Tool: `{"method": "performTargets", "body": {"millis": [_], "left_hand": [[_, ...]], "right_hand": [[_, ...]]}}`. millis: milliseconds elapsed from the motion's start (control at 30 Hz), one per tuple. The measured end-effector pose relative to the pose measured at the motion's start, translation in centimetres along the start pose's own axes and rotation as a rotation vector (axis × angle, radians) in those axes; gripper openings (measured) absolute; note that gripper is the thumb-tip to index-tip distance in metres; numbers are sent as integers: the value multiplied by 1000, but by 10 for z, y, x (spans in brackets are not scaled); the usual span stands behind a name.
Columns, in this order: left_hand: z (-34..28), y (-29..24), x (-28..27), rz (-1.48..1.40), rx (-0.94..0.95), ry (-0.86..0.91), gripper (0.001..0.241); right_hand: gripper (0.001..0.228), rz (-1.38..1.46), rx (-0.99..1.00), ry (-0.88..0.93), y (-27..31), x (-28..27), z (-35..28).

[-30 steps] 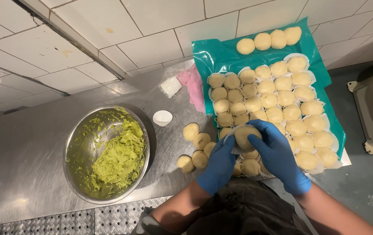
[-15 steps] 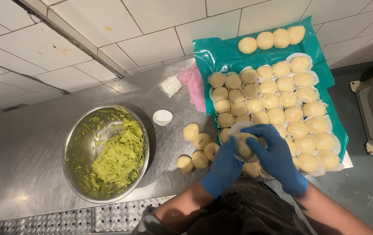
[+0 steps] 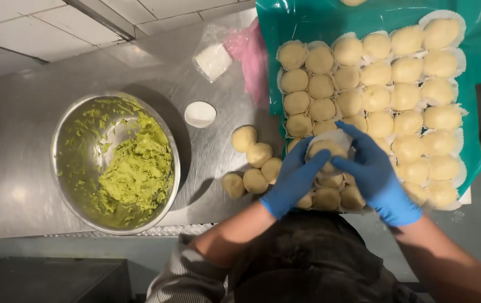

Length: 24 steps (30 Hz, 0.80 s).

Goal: Filling pre-portioned dough balls with a green paste and shaping them into rounds.

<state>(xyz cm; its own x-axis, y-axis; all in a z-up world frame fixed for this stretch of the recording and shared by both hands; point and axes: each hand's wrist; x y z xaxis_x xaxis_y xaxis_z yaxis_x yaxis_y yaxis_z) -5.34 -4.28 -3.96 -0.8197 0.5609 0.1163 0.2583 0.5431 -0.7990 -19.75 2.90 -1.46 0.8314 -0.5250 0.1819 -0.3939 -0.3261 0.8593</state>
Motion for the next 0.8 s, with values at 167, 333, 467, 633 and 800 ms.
{"method": "performTargets", "body": {"millis": [167, 333, 467, 633, 800], "left_hand": [[71, -24, -10, 499, 518, -112, 62], [169, -41, -29, 1229, 815, -349, 66], [214, -18, -37, 1518, 808, -354, 88], [213, -8, -36, 1556, 834, -362, 86], [200, -6, -38, 1555, 814, -310, 86]], "right_hand": [[64, 274, 14, -23, 30, -31, 63], [60, 42, -273, -142, 32, -15, 184], [71, -227, -408, -185, 43, 7, 268], [66, -337, -268, -116, 15, 26, 336], [71, -463, -204, 64, -5, 45, 349]]}}
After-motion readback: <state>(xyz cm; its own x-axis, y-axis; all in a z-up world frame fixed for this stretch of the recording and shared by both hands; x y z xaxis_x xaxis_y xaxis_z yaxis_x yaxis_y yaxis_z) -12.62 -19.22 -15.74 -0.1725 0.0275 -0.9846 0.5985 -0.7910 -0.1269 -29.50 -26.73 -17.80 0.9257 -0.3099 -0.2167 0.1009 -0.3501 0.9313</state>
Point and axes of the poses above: each hand's wrist, its own z-axis towards the middle knuckle, its own x-axis out of the palm, y = z × x, and after that the axes turned 11 degrees about z, right-handed
